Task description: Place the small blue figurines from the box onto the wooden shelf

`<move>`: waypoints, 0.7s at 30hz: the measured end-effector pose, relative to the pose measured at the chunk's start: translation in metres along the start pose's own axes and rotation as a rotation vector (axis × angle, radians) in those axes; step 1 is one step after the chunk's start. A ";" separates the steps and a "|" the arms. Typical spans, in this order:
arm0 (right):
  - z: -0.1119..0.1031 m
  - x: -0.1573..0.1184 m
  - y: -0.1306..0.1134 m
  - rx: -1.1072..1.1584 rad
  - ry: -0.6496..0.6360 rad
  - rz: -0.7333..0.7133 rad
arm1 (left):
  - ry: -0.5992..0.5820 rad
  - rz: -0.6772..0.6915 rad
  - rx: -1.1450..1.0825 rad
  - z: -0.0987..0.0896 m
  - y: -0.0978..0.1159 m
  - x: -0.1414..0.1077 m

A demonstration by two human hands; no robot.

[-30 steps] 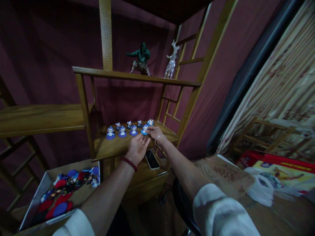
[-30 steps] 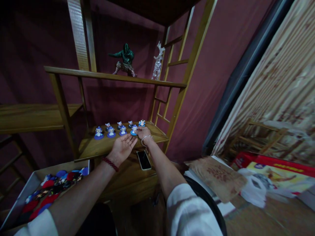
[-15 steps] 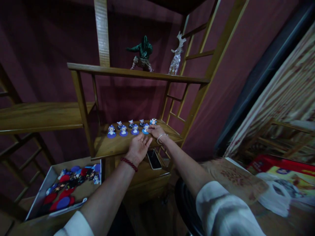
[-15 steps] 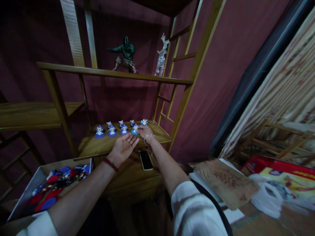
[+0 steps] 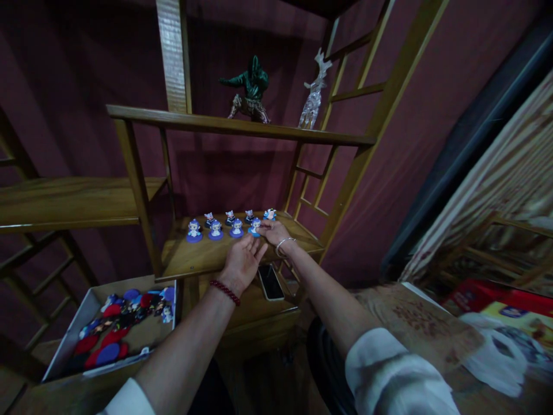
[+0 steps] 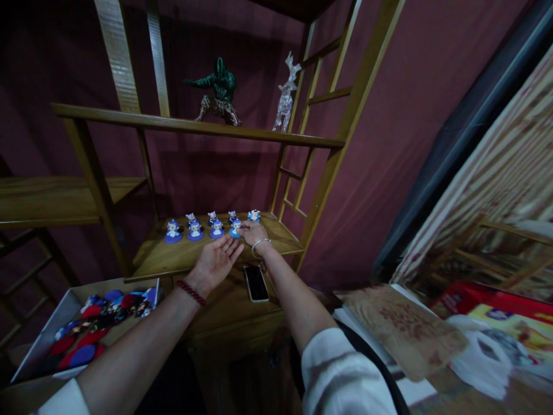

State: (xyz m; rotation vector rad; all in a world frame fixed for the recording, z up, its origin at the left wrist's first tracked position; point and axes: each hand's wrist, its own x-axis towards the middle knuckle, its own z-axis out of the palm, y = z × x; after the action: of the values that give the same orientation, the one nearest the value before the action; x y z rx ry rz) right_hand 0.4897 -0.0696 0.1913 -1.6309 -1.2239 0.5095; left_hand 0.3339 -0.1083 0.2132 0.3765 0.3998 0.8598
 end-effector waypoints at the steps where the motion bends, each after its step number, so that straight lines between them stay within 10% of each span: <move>1: 0.000 -0.001 -0.001 0.006 -0.008 -0.002 | 0.003 -0.001 -0.001 0.000 0.000 0.000; 21: -0.002 -0.088 -0.059 0.075 -0.199 -0.074 | -0.051 0.045 0.237 -0.013 0.018 -0.043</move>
State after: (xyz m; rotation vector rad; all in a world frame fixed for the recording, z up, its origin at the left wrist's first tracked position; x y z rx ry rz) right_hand 0.4284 -0.1488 0.2245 -1.4932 -1.3890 0.6755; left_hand 0.2908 -0.1298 0.2184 0.6278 0.4486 0.8470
